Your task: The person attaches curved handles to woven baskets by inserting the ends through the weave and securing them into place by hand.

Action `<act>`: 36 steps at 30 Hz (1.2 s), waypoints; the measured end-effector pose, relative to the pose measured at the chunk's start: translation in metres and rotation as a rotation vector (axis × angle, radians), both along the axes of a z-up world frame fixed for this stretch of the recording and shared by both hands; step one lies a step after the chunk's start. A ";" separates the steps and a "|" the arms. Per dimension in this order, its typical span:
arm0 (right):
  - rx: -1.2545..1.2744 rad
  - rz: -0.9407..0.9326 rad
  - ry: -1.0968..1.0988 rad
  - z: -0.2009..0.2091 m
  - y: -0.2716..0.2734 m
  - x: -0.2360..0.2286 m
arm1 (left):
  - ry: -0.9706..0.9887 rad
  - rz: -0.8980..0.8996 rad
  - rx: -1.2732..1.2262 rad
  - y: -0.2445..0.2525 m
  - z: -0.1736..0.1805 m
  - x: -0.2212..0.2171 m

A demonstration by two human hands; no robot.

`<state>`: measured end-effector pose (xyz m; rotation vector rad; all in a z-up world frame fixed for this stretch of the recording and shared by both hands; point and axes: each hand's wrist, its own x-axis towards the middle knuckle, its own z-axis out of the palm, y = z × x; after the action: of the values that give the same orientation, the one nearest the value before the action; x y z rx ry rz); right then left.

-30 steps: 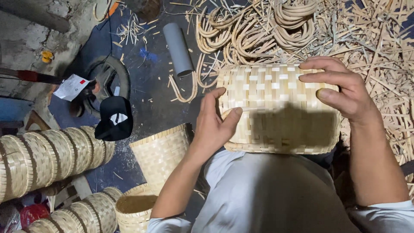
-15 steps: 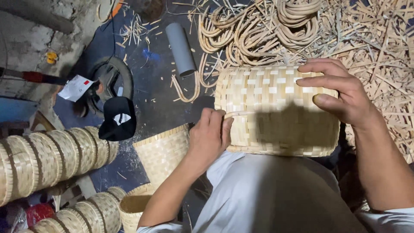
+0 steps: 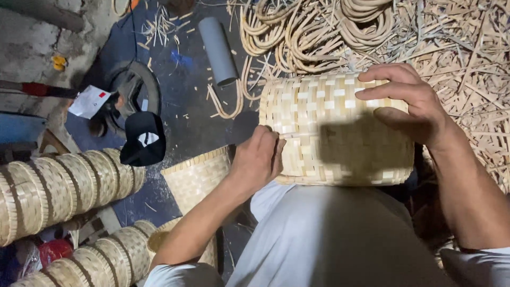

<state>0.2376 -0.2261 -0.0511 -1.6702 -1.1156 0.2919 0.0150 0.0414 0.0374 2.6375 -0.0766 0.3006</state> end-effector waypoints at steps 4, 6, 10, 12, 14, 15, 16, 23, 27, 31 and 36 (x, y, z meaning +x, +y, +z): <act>0.040 0.029 0.077 -0.006 0.001 0.012 | -0.024 0.049 -0.026 -0.003 0.001 0.005; 0.074 0.045 0.185 -0.006 0.000 0.016 | -0.046 0.130 -0.114 -0.003 -0.002 0.006; 0.148 0.032 0.351 -0.008 -0.002 0.024 | -0.080 0.403 -0.457 0.005 -0.021 0.005; 0.169 0.015 0.381 -0.016 -0.003 0.029 | 0.004 0.480 -0.860 0.008 -0.040 0.004; 0.172 0.017 0.394 -0.024 -0.005 0.038 | 0.149 0.438 -1.458 0.006 -0.059 0.002; 0.170 0.011 0.381 -0.028 -0.005 0.041 | 0.214 0.446 -1.611 0.002 -0.068 0.001; 0.169 0.006 0.368 -0.031 -0.007 0.042 | 0.281 0.449 -1.764 -0.006 -0.076 -0.001; 0.299 -0.089 0.223 -0.043 -0.025 0.037 | 0.026 0.446 -1.274 -0.034 -0.060 0.020; 0.207 -0.147 0.291 -0.013 -0.013 0.021 | -0.131 0.148 -0.547 0.031 0.006 0.044; 0.154 -0.121 -0.166 0.073 0.031 0.011 | 0.030 -0.129 -0.214 0.070 0.080 0.062; 0.018 0.152 -0.028 0.117 0.099 -0.009 | 0.109 -0.165 -0.204 0.060 0.092 0.060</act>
<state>0.2283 -0.1274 0.0657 -1.5805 -1.2654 0.3559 0.0746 0.1010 0.1295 2.4222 -0.2152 0.1023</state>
